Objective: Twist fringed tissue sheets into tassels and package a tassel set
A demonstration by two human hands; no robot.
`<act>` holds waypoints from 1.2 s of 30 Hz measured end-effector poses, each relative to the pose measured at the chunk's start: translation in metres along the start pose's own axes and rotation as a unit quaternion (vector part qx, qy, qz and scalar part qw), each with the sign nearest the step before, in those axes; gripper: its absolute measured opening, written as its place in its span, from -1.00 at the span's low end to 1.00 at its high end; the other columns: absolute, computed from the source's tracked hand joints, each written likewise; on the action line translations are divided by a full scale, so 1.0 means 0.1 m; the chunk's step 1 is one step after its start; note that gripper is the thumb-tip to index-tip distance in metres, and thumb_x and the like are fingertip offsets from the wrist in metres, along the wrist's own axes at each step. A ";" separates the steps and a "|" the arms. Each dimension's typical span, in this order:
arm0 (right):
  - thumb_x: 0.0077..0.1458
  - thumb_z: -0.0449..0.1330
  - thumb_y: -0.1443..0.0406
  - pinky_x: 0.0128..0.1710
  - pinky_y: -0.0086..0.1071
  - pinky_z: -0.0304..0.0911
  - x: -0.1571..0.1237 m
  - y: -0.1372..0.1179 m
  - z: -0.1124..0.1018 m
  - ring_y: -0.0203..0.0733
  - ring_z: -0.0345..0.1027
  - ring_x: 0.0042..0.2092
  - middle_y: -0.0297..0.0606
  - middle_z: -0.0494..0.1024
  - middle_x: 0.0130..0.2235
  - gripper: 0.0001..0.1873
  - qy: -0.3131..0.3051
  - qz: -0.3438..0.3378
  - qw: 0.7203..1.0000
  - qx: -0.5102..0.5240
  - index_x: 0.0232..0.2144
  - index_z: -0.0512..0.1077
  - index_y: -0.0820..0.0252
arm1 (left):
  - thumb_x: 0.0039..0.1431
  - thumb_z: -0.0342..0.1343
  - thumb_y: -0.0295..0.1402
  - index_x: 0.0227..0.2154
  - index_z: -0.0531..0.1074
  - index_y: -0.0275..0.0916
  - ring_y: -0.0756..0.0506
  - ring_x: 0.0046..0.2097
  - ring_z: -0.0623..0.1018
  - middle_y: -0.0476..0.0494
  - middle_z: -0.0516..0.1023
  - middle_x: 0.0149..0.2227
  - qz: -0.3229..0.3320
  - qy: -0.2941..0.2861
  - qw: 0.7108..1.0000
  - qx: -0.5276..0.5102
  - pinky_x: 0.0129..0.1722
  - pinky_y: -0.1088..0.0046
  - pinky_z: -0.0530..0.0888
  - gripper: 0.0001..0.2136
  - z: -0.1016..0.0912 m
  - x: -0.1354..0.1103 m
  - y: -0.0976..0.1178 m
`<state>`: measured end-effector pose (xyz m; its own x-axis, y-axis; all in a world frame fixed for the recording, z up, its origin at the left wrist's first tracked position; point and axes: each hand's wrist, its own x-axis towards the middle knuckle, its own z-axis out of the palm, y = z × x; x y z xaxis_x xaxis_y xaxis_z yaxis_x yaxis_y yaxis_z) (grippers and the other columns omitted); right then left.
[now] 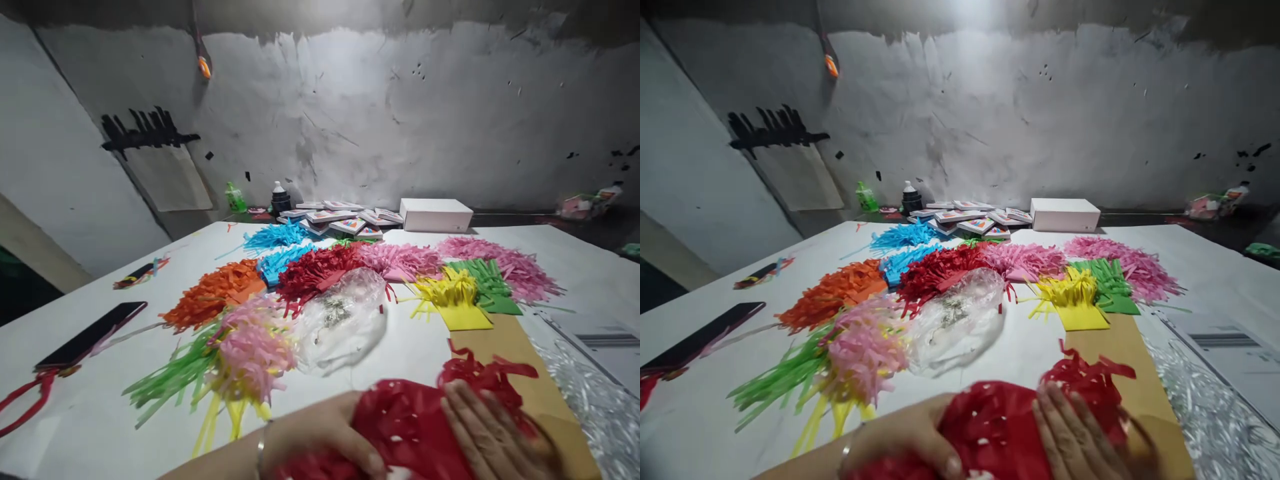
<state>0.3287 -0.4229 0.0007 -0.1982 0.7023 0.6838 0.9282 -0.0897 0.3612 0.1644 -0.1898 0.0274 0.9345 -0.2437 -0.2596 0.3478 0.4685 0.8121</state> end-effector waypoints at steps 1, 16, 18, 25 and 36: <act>0.37 -0.17 0.46 0.42 -0.09 -0.15 -0.03 -0.14 0.15 0.01 0.09 0.35 -0.09 0.55 0.12 -0.53 -0.018 -0.017 1.000 0.005 0.07 0.49 0.35 | -0.15 0.42 -0.36 -0.04 0.51 -0.30 -0.18 -0.18 0.63 -0.17 0.65 -0.16 -0.024 0.043 0.998 0.047 -0.15 0.35 0.55 -0.48 -0.14 -0.15 0.05; 0.37 -0.10 0.42 0.37 -0.32 0.00 -0.20 -0.71 0.56 -0.23 0.39 0.18 -0.22 0.59 0.08 -0.58 -0.072 0.024 0.980 0.185 0.02 0.52 0.22 | 0.30 0.09 -0.48 0.01 0.41 -0.27 -0.20 -0.01 0.52 -0.24 0.58 0.01 0.195 0.128 0.642 0.731 0.06 0.27 0.49 -0.76 -0.07 -0.33 -0.51; 0.36 -0.07 0.40 0.35 -0.37 0.04 -0.25 -0.63 0.48 -0.25 0.38 0.20 -0.25 0.56 0.12 -0.59 -0.102 0.029 0.974 0.200 0.09 0.47 0.18 | 0.28 0.04 -0.57 -0.04 0.43 -0.26 -0.17 -0.03 0.51 -0.23 0.58 -0.01 0.162 0.136 0.684 0.698 0.04 0.27 0.49 -0.76 -0.11 -0.28 -0.52; 0.27 0.16 0.35 0.24 -0.37 0.24 -0.13 -0.64 0.36 -0.22 0.55 0.00 -0.28 0.66 -0.06 -0.76 -0.082 0.118 0.965 0.220 -0.05 0.54 0.16 | 0.29 0.01 -0.56 -0.07 0.45 -0.24 -0.14 -0.02 0.49 -0.24 0.57 -0.02 0.160 0.157 0.747 0.626 0.05 0.27 0.46 -0.77 -0.16 -0.38 -0.40; 0.32 0.10 0.37 0.11 -0.38 0.29 0.15 -0.56 0.28 -0.30 0.59 -0.26 -0.39 0.69 -0.32 -0.77 -0.073 0.121 0.951 0.275 -0.32 0.54 0.14 | 0.37 -0.06 -0.55 -0.03 0.47 -0.26 -0.12 0.08 0.51 -0.24 0.58 0.05 0.146 0.144 0.756 0.622 0.16 0.34 0.43 -0.75 -0.12 -0.50 -0.35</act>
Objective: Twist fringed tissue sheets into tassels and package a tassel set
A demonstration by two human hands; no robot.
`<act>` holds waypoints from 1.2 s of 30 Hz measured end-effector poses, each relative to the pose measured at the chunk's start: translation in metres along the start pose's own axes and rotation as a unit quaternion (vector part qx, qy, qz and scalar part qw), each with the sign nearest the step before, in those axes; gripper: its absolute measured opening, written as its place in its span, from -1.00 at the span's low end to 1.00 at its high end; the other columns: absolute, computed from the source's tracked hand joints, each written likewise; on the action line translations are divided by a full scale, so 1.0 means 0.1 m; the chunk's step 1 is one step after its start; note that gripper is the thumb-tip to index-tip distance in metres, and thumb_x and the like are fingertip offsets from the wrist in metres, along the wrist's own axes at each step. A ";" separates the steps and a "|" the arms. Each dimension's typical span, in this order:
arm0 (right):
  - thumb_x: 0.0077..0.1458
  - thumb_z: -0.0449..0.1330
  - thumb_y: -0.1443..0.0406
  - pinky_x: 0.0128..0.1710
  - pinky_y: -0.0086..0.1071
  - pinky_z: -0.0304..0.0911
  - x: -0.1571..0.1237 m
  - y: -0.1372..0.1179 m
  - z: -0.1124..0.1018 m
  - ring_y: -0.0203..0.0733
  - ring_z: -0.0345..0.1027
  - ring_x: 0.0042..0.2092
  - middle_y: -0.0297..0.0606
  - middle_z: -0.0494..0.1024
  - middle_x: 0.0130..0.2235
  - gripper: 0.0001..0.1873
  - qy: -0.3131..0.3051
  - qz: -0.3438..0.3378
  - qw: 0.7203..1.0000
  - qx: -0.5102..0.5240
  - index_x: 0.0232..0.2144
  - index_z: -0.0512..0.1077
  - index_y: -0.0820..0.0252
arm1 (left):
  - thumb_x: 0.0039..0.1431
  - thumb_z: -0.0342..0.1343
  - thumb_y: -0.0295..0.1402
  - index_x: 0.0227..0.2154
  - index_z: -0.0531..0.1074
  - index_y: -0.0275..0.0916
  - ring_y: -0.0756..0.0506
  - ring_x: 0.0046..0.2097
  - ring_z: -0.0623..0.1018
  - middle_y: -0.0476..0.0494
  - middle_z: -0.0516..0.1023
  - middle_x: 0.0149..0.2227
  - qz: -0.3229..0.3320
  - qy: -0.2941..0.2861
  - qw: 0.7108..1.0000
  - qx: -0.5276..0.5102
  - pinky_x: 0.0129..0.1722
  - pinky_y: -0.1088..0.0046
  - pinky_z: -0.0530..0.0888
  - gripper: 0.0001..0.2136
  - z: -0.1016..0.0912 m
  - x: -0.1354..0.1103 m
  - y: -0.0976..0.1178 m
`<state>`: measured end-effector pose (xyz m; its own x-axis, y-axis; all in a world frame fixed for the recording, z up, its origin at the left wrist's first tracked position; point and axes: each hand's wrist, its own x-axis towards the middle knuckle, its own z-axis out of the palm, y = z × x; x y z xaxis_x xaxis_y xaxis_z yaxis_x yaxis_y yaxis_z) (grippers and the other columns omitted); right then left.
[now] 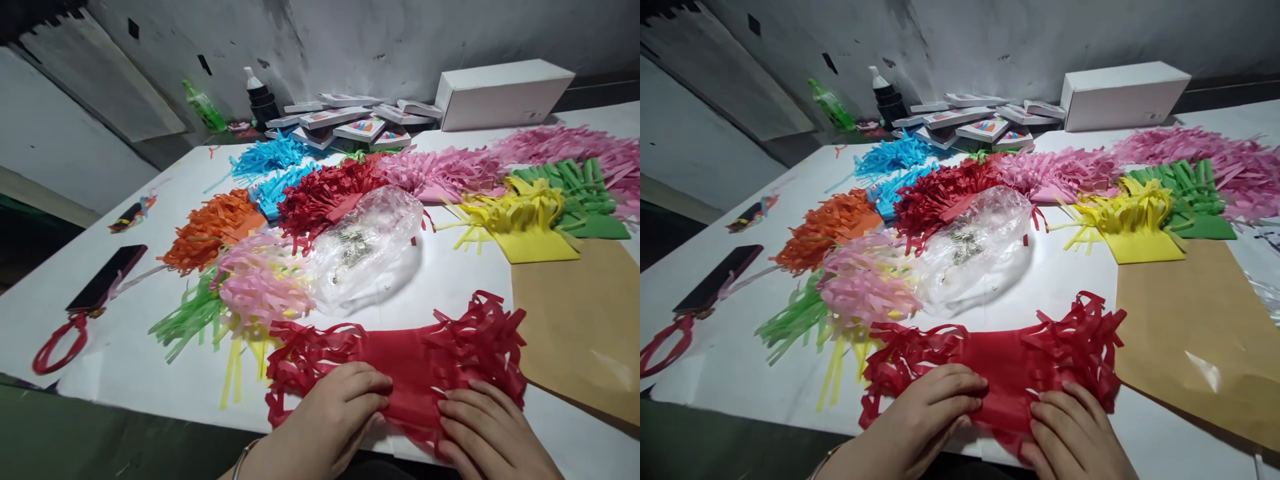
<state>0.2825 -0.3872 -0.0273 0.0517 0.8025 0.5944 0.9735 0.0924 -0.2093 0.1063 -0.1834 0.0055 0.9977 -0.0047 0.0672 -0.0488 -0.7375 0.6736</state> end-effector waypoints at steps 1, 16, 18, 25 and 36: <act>0.33 0.10 0.35 0.09 -0.37 0.30 0.00 0.00 -0.01 -0.29 0.59 -0.27 -0.39 0.69 -0.33 -0.77 0.003 0.000 1.000 -0.008 -0.33 0.54 0.13 | 0.37 -0.06 -0.55 -0.02 0.47 -0.27 -0.12 0.10 0.50 -0.24 0.58 0.06 0.000 -0.006 1.000 0.004 0.17 0.34 0.43 -0.74 -0.01 0.00 0.01; 0.36 -0.13 0.39 0.13 -0.11 0.15 -0.03 -0.26 0.34 -0.04 0.47 -0.10 -0.09 0.66 -0.19 -0.56 -0.006 0.110 0.994 -0.019 -0.19 0.57 0.25 | 0.34 0.00 -0.54 0.00 0.47 -0.27 -0.12 0.12 0.54 -0.23 0.62 0.02 0.032 0.009 0.999 -0.009 0.24 0.36 0.40 -0.75 0.05 -0.07 -0.05; 0.35 -0.08 0.39 0.16 -0.08 0.12 -0.07 -0.19 0.30 -0.01 0.45 -0.06 -0.05 0.65 -0.14 -0.60 -0.015 0.117 0.993 -0.022 -0.17 0.58 0.27 | 0.35 -0.02 -0.54 0.00 0.47 -0.27 -0.11 0.12 0.54 -0.24 0.62 0.03 0.020 0.015 1.000 -0.018 0.23 0.37 0.40 -0.74 0.05 -0.08 -0.05; 0.28 -0.03 0.48 0.11 -0.29 0.19 0.10 -0.13 0.17 -0.18 0.49 -0.10 -0.23 0.65 -0.17 -0.68 -0.018 0.071 0.997 0.023 -0.21 0.51 0.18 | 0.40 -0.06 -0.47 -0.02 0.46 -0.19 -0.10 0.00 0.60 -0.16 0.65 -0.04 -0.060 0.032 0.997 -0.024 0.08 0.42 0.48 -0.77 0.07 -0.08 -0.04; 0.36 -0.08 0.31 -0.52 -0.29 0.10 0.35 0.00 0.34 -0.15 0.33 -0.59 -0.41 0.40 -0.64 -0.61 -0.122 0.219 0.966 -0.070 -0.54 0.27 0.03 | 0.32 -0.04 -0.43 -0.45 0.39 -0.23 -0.10 -0.38 0.50 -0.12 0.57 -0.39 -0.253 -0.051 0.962 0.092 -0.39 0.44 0.32 -0.78 -0.19 0.42 -0.18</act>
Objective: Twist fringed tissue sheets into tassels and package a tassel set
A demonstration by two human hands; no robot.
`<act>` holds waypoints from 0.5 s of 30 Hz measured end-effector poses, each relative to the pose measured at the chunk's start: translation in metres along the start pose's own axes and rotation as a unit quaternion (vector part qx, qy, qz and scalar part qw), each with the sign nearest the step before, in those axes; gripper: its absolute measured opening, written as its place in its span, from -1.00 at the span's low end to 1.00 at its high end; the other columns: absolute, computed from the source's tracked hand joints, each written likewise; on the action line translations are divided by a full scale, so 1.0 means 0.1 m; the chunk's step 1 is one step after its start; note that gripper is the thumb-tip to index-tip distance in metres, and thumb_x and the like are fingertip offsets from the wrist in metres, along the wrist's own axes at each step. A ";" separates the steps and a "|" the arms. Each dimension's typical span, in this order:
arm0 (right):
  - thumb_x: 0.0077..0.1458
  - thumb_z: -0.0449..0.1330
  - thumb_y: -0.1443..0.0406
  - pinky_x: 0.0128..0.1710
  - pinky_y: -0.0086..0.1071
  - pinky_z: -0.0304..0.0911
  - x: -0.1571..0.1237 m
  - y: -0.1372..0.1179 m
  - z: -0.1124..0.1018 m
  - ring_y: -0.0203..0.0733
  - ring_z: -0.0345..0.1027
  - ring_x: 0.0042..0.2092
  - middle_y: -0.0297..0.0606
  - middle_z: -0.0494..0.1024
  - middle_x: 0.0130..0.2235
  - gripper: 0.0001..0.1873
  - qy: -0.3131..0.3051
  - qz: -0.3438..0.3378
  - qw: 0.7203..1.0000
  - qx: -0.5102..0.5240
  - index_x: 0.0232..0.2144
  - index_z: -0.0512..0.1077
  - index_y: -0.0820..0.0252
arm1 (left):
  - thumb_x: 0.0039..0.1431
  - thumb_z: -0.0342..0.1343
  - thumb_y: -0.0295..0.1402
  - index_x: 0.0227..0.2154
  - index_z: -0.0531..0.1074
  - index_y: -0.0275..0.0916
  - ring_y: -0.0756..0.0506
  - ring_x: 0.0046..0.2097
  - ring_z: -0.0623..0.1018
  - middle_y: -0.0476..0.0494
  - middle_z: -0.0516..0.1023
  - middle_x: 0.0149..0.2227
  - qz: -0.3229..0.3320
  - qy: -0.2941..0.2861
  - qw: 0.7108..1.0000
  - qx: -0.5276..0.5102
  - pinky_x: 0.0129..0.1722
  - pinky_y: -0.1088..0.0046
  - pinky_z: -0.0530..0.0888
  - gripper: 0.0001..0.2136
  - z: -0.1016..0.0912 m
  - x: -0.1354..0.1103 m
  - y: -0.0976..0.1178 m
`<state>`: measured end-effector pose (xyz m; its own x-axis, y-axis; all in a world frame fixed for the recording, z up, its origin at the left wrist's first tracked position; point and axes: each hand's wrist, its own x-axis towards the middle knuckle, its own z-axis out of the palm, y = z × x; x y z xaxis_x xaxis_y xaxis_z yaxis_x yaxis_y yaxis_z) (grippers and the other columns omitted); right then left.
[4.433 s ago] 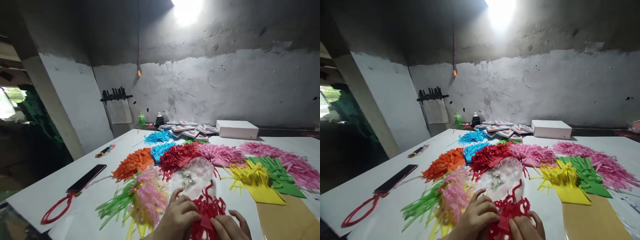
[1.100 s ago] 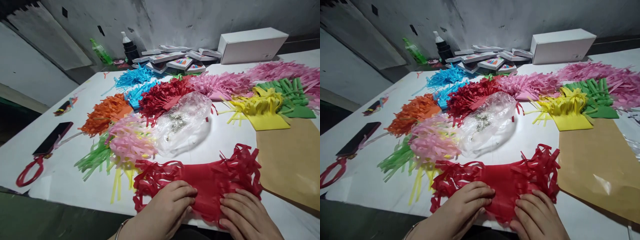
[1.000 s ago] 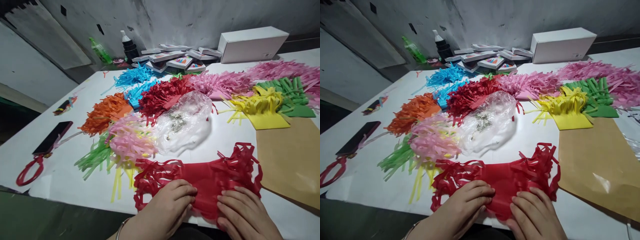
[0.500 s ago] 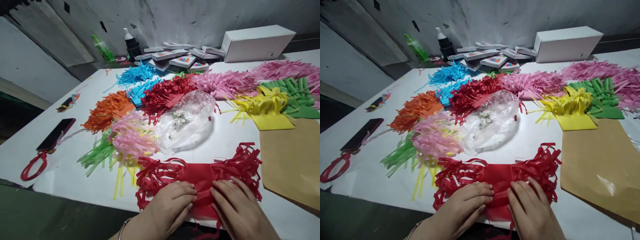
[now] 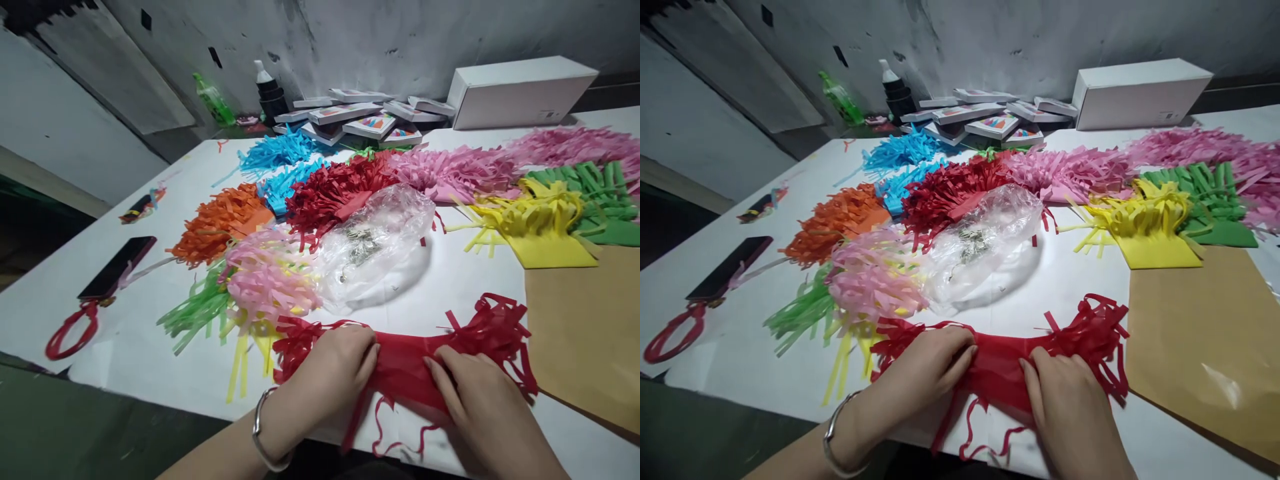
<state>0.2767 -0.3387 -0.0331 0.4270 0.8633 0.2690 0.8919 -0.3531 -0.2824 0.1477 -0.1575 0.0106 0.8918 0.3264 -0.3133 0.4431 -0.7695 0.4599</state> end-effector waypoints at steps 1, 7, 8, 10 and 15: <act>0.36 -0.06 0.29 -0.56 -0.29 0.05 0.04 0.01 0.02 -0.14 0.31 -0.62 -0.42 0.37 -0.67 -0.61 -0.007 0.006 1.000 -0.018 -0.55 0.25 0.03 | 0.32 -0.04 -0.43 -0.47 0.38 -0.23 -0.09 -0.40 0.49 -0.12 0.56 -0.42 -0.007 -0.014 1.000 0.006 -0.41 0.44 0.29 -0.77 -0.03 0.05 0.00; 0.29 0.09 0.33 -0.13 -0.09 0.24 0.06 0.07 -0.04 0.04 0.50 -0.20 -0.06 0.61 -0.23 -0.83 0.102 -0.114 0.988 -0.036 -0.16 0.46 0.26 | 0.32 -0.03 -0.40 -0.50 0.35 -0.22 -0.06 -0.44 0.46 -0.08 0.54 -0.45 -0.006 -0.025 0.999 -0.024 -0.46 0.48 0.24 -0.76 -0.05 0.10 -0.04; 0.28 0.08 0.37 -0.01 -0.03 0.18 0.02 0.07 -0.04 0.07 0.48 -0.11 -0.03 0.61 -0.15 -0.79 0.109 -0.155 0.982 -0.016 -0.10 0.47 0.27 | 0.32 -0.03 -0.40 -0.49 0.35 -0.22 -0.06 -0.43 0.47 -0.08 0.54 -0.45 -0.007 -0.022 0.999 -0.030 -0.45 0.48 0.25 -0.76 -0.04 0.10 -0.04; 0.30 0.01 0.42 0.13 -0.02 0.07 -0.05 0.06 0.00 0.01 0.47 -0.05 -0.10 0.65 -0.14 -0.72 0.110 -0.196 0.974 0.034 -0.10 0.50 0.24 | 0.33 -0.03 -0.40 -0.48 0.35 -0.22 -0.06 -0.43 0.47 -0.07 0.54 -0.46 -0.008 -0.020 0.999 -0.032 -0.45 0.49 0.26 -0.76 -0.03 0.10 -0.06; 0.31 -0.06 0.45 0.22 -0.04 0.02 -0.16 0.02 0.16 -0.05 0.48 -0.08 -0.14 0.67 -0.19 -0.63 0.104 -0.171 0.977 0.073 -0.11 0.55 0.26 | 0.32 -0.01 -0.46 -0.37 0.43 -0.24 -0.10 -0.42 0.50 -0.10 0.57 -0.41 -0.016 -0.014 1.000 0.008 -0.44 0.45 0.33 -0.84 -0.03 0.07 -0.11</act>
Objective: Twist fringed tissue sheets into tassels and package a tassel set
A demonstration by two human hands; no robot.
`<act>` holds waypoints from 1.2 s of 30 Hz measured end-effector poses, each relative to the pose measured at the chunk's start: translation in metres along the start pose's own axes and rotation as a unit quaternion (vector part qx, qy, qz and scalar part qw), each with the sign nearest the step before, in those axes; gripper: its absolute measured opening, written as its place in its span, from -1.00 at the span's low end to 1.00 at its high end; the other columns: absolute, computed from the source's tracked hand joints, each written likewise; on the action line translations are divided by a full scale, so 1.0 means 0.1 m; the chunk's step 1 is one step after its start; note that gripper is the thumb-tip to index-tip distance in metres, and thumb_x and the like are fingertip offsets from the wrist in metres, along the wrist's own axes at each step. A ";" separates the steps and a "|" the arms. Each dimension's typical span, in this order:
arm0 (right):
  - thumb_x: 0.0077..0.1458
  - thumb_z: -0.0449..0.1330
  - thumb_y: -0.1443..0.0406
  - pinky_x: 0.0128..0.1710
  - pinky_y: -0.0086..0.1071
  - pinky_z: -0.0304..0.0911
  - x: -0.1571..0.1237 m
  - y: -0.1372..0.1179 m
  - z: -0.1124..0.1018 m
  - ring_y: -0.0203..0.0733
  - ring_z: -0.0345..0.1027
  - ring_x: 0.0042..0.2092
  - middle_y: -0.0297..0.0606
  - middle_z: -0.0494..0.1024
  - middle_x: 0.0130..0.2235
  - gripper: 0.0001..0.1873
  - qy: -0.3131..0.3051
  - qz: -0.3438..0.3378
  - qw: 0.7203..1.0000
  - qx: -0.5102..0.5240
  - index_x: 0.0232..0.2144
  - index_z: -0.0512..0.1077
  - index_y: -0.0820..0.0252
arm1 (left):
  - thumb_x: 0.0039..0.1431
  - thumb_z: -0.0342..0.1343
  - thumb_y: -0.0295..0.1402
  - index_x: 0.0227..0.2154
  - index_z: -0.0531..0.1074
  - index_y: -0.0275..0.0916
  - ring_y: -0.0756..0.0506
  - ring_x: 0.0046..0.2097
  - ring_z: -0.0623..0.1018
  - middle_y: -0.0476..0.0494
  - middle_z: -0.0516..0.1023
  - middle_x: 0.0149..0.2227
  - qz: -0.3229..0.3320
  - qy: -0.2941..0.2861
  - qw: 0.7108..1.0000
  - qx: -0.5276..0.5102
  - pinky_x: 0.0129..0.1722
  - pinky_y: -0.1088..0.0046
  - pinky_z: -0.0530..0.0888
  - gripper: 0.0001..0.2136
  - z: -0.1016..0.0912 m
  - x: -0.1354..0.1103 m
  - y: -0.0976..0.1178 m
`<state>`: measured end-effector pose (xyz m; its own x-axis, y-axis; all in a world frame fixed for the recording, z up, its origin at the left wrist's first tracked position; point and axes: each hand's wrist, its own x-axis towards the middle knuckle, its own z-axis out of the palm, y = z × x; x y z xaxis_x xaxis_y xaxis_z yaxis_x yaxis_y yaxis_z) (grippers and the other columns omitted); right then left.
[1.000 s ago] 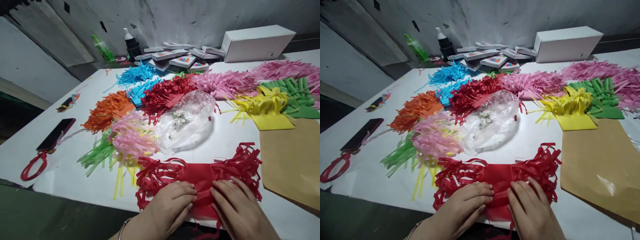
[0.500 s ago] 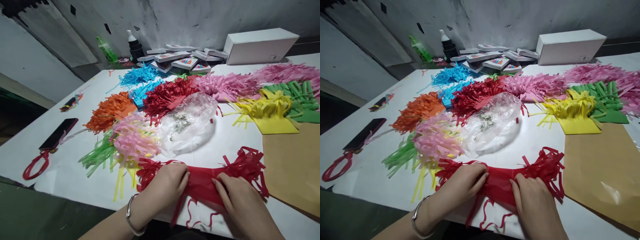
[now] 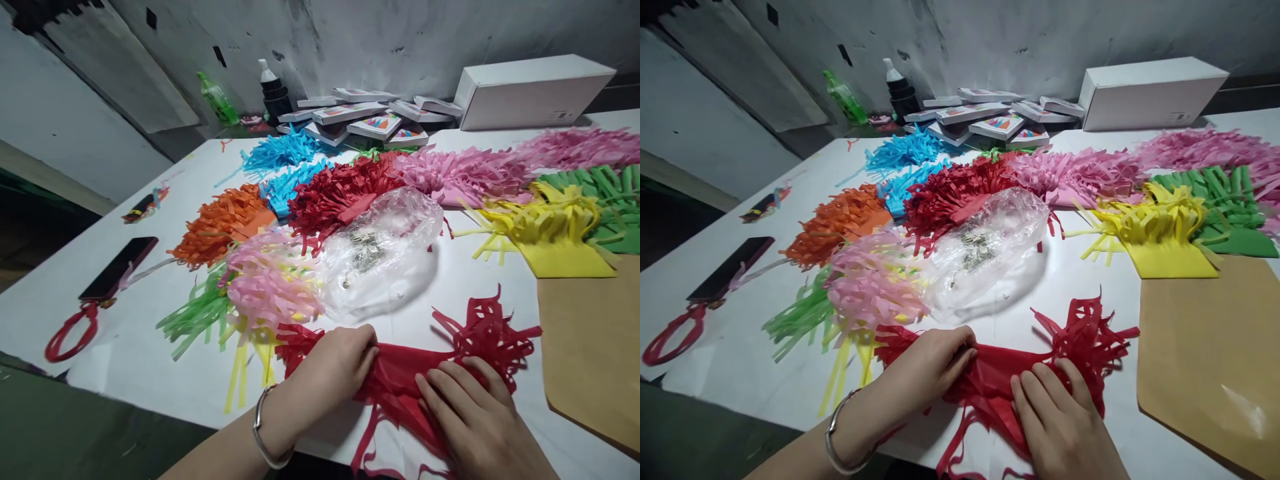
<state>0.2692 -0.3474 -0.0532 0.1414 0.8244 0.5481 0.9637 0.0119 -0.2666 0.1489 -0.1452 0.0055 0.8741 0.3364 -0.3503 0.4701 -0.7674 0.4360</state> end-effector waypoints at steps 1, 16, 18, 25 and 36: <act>0.30 -0.06 0.46 0.22 -0.03 0.04 0.00 0.00 0.01 -0.04 0.48 -0.08 -0.11 0.67 -0.20 -0.63 0.002 -0.001 1.000 -0.002 -0.12 0.55 0.28 | 0.32 -0.02 -0.48 -0.33 0.44 -0.25 -0.13 -0.38 0.51 -0.14 0.58 -0.37 0.001 0.029 0.999 0.024 -0.41 0.41 0.37 -0.84 0.00 -0.04 0.00; 0.32 -0.10 0.46 0.15 0.02 0.04 0.00 -0.06 0.07 -0.06 0.39 -0.18 -0.10 0.60 -0.30 -0.62 0.009 -0.001 0.998 -0.063 -0.20 0.54 0.33 | 0.27 0.16 -0.48 -0.29 0.43 -0.22 -0.17 -0.17 0.47 -0.11 0.57 -0.25 0.214 0.181 0.943 0.177 -0.01 0.11 0.30 -0.96 0.37 -0.14 0.01; 0.35 -0.12 0.42 0.12 0.04 0.05 -0.03 -0.05 0.04 -0.03 0.38 -0.18 -0.06 0.60 -0.31 -0.59 0.010 0.004 0.998 -0.055 -0.22 0.55 0.35 | 0.24 0.15 -0.54 -0.30 0.45 -0.20 -0.19 -0.15 0.49 -0.10 0.59 -0.23 0.162 0.206 0.949 0.176 0.02 0.06 0.28 -0.90 0.32 -0.19 -0.11; 0.32 -0.09 0.46 0.11 0.07 0.07 -0.04 -0.04 0.01 -0.05 0.37 -0.20 -0.06 0.59 -0.33 -0.61 0.028 0.031 0.999 -0.021 -0.24 0.56 0.36 | 0.16 0.00 -0.58 -0.03 0.45 -0.24 -0.39 0.14 0.37 -0.38 0.48 0.11 0.080 0.281 0.939 0.181 0.16 -0.21 0.15 -0.67 -0.03 -0.60 -0.25; 0.38 -0.02 0.35 0.23 0.07 0.02 0.00 -0.17 -0.04 -0.05 0.45 -0.07 -0.07 0.65 -0.21 -0.66 0.055 0.030 0.998 -0.020 -0.21 0.56 0.27 | 0.41 -0.07 -0.49 -0.23 0.48 -0.28 -0.11 -0.25 0.45 -0.10 0.55 -0.33 0.293 0.187 0.931 0.113 0.01 0.17 0.33 -0.79 0.40 -0.25 0.22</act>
<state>0.2537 -0.3501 -0.0453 0.2215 0.7559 0.6160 0.9607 -0.0610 -0.2706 0.1326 -0.1925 -0.0088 0.9736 -0.0421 0.2243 -0.1017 -0.9599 0.2612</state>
